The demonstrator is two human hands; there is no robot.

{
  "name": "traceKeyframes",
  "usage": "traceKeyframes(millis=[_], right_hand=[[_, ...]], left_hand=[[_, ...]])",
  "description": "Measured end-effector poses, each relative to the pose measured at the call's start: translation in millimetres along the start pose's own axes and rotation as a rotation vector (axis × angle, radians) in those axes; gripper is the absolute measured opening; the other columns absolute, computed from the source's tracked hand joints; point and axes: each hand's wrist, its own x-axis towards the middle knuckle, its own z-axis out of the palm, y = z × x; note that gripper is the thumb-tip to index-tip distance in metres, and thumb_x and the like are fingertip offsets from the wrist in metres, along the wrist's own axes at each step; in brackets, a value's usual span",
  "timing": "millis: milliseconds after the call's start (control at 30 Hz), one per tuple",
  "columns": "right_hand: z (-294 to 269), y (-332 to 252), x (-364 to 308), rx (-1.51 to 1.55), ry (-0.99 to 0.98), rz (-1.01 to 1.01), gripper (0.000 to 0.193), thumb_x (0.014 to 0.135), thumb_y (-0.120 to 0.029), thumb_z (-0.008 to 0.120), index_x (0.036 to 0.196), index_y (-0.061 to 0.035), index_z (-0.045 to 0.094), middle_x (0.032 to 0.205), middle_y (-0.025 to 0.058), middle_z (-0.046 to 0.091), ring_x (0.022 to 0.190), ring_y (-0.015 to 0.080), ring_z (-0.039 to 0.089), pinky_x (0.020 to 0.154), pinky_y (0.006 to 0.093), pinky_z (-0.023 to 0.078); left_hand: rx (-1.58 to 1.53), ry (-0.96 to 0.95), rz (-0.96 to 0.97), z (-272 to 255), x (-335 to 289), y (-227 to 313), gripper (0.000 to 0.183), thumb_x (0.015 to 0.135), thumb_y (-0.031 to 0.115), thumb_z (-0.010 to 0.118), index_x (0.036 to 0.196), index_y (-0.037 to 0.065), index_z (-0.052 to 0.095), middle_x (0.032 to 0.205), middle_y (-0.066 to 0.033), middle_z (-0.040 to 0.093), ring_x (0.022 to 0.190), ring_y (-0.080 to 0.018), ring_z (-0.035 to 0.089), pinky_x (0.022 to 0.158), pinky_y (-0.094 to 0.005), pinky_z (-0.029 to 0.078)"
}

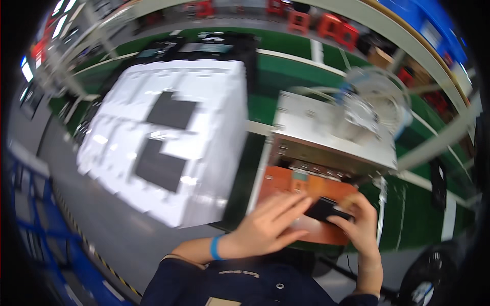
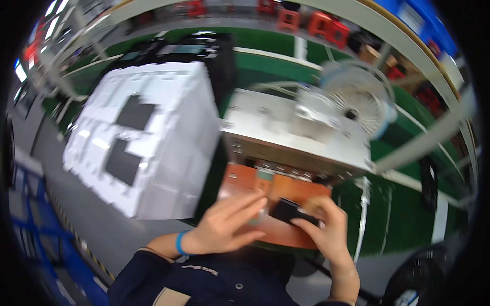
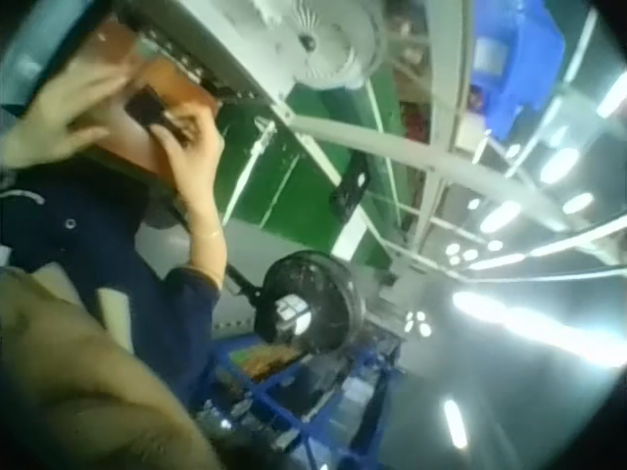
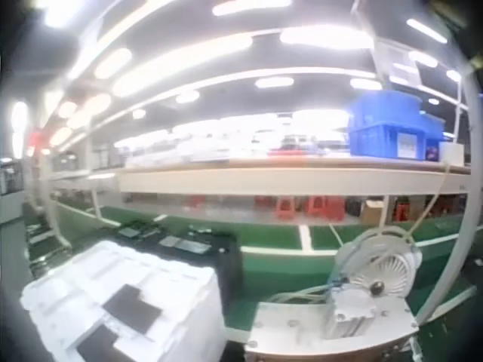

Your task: The person repeatedly picks up small black rectangular components from a white tray, places them onto an orange fixture under a press, and operates the press to process each component. After processing, the person places the component back into the tray and repeats the cycle.

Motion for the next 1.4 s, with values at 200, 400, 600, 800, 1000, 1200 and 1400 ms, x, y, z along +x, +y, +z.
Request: traceKeyframes(millis=[200,400,600,800,1000,1200,1400], right_hand=[[22,-75,-6,0.102,-0.235,-0.478,0.038,0.065,0.000,0.085,0.089,0.0021,0.057,0.094,0.0142,0.067,0.080,0.0193,0.068,0.072,0.0296,0.056],[91,-148,92,0.161,-0.140,-0.691,0.045,0.075,-0.025,0.080,0.108,0.0009,0.061,0.105,0.0132,0.065,0.106,0.0290,0.059,0.089,0.0393,0.048],[187,-145,164,-0.441,-0.097,-0.839,0.041,0.078,-0.032,0.075,0.105,-0.0033,0.065,0.100,0.0126,0.066,0.100,0.0308,0.057,0.087,0.0416,0.043],[187,-141,158,-0.288,-0.092,-0.840,0.036,0.077,-0.020,0.074,0.105,-0.0015,0.062,0.101,0.0134,0.065,0.098,0.0322,0.056,0.089,0.0397,0.043],[128,-141,126,-0.376,0.087,-1.054,0.040,0.078,-0.012,0.072,0.112,0.0001,0.056,0.112,0.0147,0.059,0.101,0.0348,0.052,0.089,0.0408,0.043],[30,-98,20,-0.548,0.045,-0.738,0.047,0.067,-0.014,0.081,0.108,0.0014,0.063,0.116,0.0172,0.062,0.098,0.0337,0.058,0.085,0.0391,0.048],[-2,-11,-25,-0.610,-0.063,-0.330,0.042,0.073,-0.014,0.077,0.111,-0.0018,0.063,0.117,0.0136,0.062,0.102,0.0327,0.056,0.088,0.0396,0.047]], left_hand=[[-0.285,0.102,-0.141,-39,-26,41,0.053,0.079,0.017,0.076,0.125,0.000,0.057,0.104,-0.0155,0.068,0.087,-0.0273,0.067,0.077,-0.0338,0.054],[0.565,0.610,-0.205,-165,-36,76,0.026,0.078,0.003,0.071,0.103,0.000,0.068,0.084,-0.0095,0.069,0.082,-0.0181,0.067,0.067,-0.0268,0.052],[0.248,0.611,-0.546,-304,39,-28,0.046,0.089,0.020,0.067,0.129,0.000,0.056,0.100,-0.0056,0.069,0.076,-0.0116,0.067,0.061,-0.0210,0.049],[0.084,0.444,-0.856,-324,48,-99,0.053,0.085,0.030,0.071,0.129,0.004,0.056,0.100,-0.0016,0.068,0.080,-0.0083,0.064,0.059,-0.0214,0.047],[0.122,0.241,-0.918,-312,61,-121,0.044,0.081,0.033,0.074,0.118,0.011,0.066,0.093,0.0032,0.065,0.076,-0.0052,0.055,0.054,-0.0215,0.034],[0.105,0.390,-0.857,-324,41,-108,0.053,0.082,0.039,0.072,0.126,0.011,0.062,0.085,0.0054,0.060,0.073,-0.0030,0.047,0.058,-0.0234,0.032],[0.250,0.202,-0.915,-322,47,-84,0.047,0.084,0.036,0.070,0.125,0.013,0.063,0.084,0.0103,0.056,0.070,-0.0001,0.046,0.053,-0.0176,0.029]])
